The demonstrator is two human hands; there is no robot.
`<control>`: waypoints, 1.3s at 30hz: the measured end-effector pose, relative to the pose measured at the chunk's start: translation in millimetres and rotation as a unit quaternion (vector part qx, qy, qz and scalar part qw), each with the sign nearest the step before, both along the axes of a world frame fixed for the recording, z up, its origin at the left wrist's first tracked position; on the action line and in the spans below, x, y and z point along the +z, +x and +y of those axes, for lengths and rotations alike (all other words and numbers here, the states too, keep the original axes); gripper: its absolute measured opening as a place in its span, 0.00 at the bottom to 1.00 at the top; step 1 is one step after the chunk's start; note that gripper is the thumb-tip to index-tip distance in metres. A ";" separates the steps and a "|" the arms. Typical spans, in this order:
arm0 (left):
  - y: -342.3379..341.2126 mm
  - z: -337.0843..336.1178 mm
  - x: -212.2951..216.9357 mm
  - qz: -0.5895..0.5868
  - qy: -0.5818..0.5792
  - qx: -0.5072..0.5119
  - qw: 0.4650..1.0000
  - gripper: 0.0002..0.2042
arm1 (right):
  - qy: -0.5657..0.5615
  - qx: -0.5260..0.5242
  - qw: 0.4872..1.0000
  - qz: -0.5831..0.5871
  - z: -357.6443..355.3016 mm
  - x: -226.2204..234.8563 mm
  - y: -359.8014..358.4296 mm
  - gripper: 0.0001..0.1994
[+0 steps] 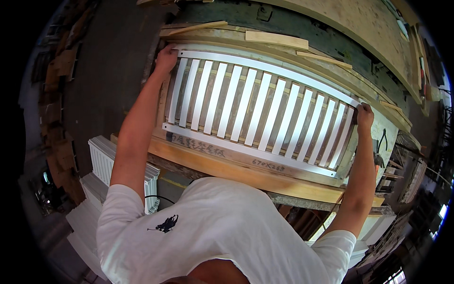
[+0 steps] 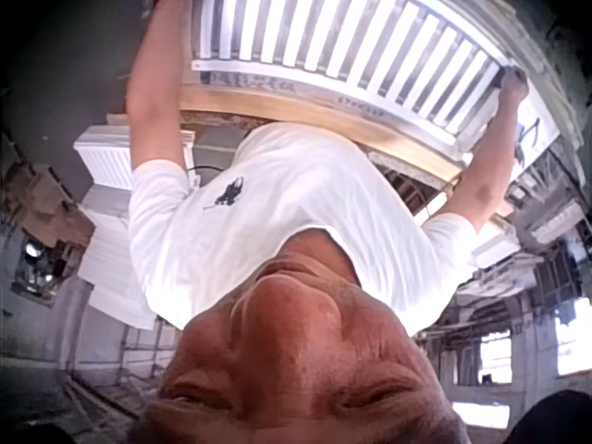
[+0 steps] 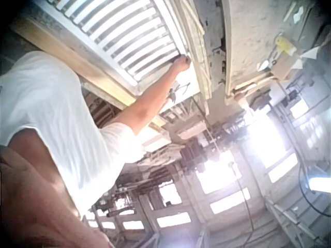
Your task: The person assembles white wooden slatted panels by placing slats into a jig and securing them with a pneumatic nail gun. They repeatedly position the slats, fasten them, and then move the completed panel aside to begin the next unit.
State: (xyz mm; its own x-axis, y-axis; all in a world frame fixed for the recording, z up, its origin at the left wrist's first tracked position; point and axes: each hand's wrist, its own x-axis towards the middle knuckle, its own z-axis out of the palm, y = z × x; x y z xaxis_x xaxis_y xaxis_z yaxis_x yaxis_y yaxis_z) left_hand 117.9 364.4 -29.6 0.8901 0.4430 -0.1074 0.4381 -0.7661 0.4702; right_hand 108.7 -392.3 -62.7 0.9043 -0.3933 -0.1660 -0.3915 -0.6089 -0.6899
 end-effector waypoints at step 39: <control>-39.4 -140.3 -9.2 -0.147 0.156 -0.285 0.934 0.23 | -0.372 0.107 0.913 -0.129 90.4 9.6 -25.4 0.07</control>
